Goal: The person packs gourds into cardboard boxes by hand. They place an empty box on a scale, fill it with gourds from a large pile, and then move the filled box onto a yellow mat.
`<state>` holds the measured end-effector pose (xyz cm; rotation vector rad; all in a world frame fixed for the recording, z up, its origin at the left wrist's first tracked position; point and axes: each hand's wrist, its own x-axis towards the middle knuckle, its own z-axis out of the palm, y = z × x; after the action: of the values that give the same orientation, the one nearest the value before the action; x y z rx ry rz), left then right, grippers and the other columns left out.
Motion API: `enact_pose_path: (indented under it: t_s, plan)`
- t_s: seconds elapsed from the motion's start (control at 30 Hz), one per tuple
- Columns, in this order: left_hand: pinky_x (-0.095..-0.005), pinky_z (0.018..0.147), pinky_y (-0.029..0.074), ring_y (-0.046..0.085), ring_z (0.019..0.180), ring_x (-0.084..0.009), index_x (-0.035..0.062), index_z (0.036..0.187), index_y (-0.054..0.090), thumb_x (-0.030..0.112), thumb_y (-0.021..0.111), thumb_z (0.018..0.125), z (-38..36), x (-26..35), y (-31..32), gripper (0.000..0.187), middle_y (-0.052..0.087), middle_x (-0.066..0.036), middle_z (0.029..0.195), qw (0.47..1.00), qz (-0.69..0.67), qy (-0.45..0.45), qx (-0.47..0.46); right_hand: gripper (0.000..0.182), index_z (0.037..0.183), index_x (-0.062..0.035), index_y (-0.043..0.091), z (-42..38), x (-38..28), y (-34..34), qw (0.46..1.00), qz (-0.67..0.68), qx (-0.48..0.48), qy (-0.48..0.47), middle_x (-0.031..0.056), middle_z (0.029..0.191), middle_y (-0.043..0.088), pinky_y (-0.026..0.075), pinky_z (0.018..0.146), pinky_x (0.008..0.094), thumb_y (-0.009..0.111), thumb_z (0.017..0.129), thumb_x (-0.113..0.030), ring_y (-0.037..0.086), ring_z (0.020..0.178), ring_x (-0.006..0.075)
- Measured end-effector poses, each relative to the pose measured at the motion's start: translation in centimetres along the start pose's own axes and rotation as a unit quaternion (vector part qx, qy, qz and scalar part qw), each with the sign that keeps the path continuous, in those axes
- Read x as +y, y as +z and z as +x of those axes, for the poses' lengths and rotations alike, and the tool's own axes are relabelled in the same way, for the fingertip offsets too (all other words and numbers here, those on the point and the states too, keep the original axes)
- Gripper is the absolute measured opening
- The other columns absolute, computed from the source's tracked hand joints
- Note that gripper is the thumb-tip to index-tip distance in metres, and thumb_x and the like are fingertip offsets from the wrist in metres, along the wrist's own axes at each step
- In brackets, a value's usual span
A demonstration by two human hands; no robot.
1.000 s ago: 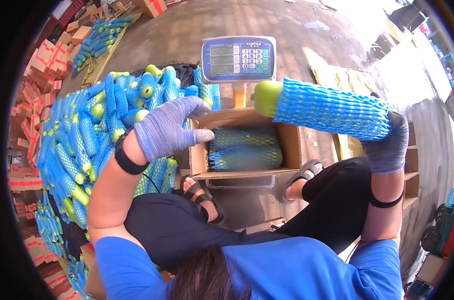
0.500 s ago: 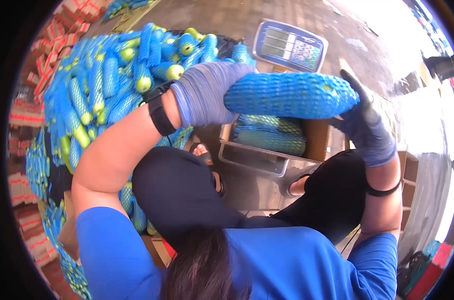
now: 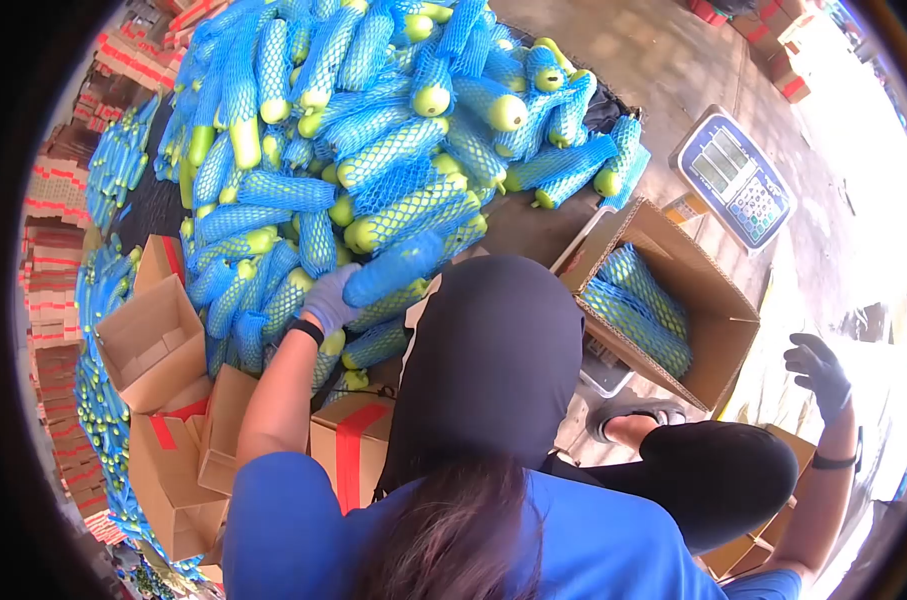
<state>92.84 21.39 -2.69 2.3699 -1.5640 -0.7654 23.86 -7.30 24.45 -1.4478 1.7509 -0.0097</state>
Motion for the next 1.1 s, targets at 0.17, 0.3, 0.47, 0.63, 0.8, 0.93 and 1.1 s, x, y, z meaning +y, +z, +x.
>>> enact_pose_path:
  t_s: [0.17, 0.3, 0.47, 0.63, 0.8, 0.93, 1.1]
  plan:
    - [-0.0407, 0.095, 0.049, 0.062, 0.110, -0.0344, 0.0144, 0.122, 0.056, 0.020, 0.086, 0.061, 1.4, -5.0, 6.8, 0.068, 0.065, -0.015, 0.115, 0.990, -0.062, -0.125, 0.009, 0.069, 0.126, -0.0061, 0.060, 5.7, 2.4, 3.3, 0.968, -0.129, -0.162, 0.145, 0.0124, 0.110, 0.069, 0.054, 0.080, 0.0401, 0.051, 0.092, -0.065, 0.067, 0.097, 0.0225]
    - [-0.0420, 0.084, 0.053, 0.066, 0.093, -0.0355, 0.0105, 0.111, 0.062, 0.030, 0.076, 0.076, 4.4, -7.9, 8.7, 0.043, 0.069, -0.014, 0.102, 0.995, 0.025, -0.098, -0.009, 0.073, 0.113, 0.0030, 0.067, 7.7, 2.5, 7.6, 0.961, -0.206, -0.165, 0.086, 0.0158, 0.092, 0.072, 0.058, 0.067, 0.0382, 0.054, 0.091, -0.065, 0.070, 0.076, 0.0227]
    - [-0.0406, 0.075, 0.055, 0.068, 0.080, -0.0329, 0.0075, 0.100, 0.065, 0.039, 0.069, 0.086, 13.2, 3.6, -2.8, 0.035, 0.070, -0.013, 0.091, 0.970, 0.027, 0.139, -0.195, 0.060, 0.119, -0.0030, 0.067, 8.4, 1.5, 8.6, 0.943, -0.223, -0.218, 0.116, 0.0139, 0.100, 0.073, 0.058, 0.077, 0.0400, 0.049, 0.095, -0.055, 0.070, 0.085, 0.0266]
    - [-0.0233, 0.051, 0.046, 0.064, 0.057, -0.0141, 0.0068, 0.082, 0.067, 0.061, 0.044, 0.098, 12.1, 32.4, -11.2, 0.061, 0.068, -0.007, 0.072, 0.945, -0.132, 0.109, -0.278, 0.044, 0.100, -0.0042, 0.071, 10.0, 2.5, 8.6, 0.927, -0.285, -0.243, -0.030, 0.0088, 0.088, 0.072, 0.054, 0.068, 0.0427, 0.042, 0.100, -0.038, 0.069, 0.077, 0.0256]
    - [-0.0425, 0.067, 0.057, 0.071, 0.078, -0.0348, -0.0033, 0.088, 0.069, 0.069, 0.053, 0.089, 17.2, 37.4, -0.1, 0.074, 0.071, -0.019, 0.083, 0.902, 0.143, 0.098, -0.394, 0.039, 0.092, -0.0070, 0.071, 9.5, 3.2, 7.5, 0.935, -0.242, -0.251, -0.067, 0.0091, 0.088, 0.073, 0.053, 0.076, 0.0469, 0.042, 0.094, -0.034, 0.067, 0.080, 0.0267]
    - [-0.0409, 0.075, 0.056, 0.071, 0.086, -0.0346, -0.0022, 0.096, 0.070, 0.030, 0.056, 0.089, 17.0, 34.7, 1.5, 0.036, 0.070, -0.026, 0.092, 0.922, 0.192, 0.163, -0.295, 0.024, 0.103, -0.0040, 0.074, 17.1, 7.6, 12.6, 0.821, -0.428, -0.199, -0.322, 0.0141, 0.107, 0.073, 0.054, 0.080, 0.0474, 0.058, 0.090, -0.016, 0.069, 0.094, 0.0310]
    - [-0.0344, 0.044, 0.052, 0.066, 0.054, -0.0250, -0.0028, 0.101, 0.063, 0.020, 0.063, 0.086, 12.4, 40.4, 0.5, 0.028, 0.069, -0.013, 0.080, 0.914, 0.067, 0.136, -0.375, 0.024, 0.106, -0.0049, 0.073, 9.3, 10.2, 3.1, 0.894, -0.352, -0.162, -0.224, 0.0128, 0.111, 0.072, 0.054, 0.080, 0.0488, 0.059, 0.088, -0.011, 0.068, 0.099, 0.0341]
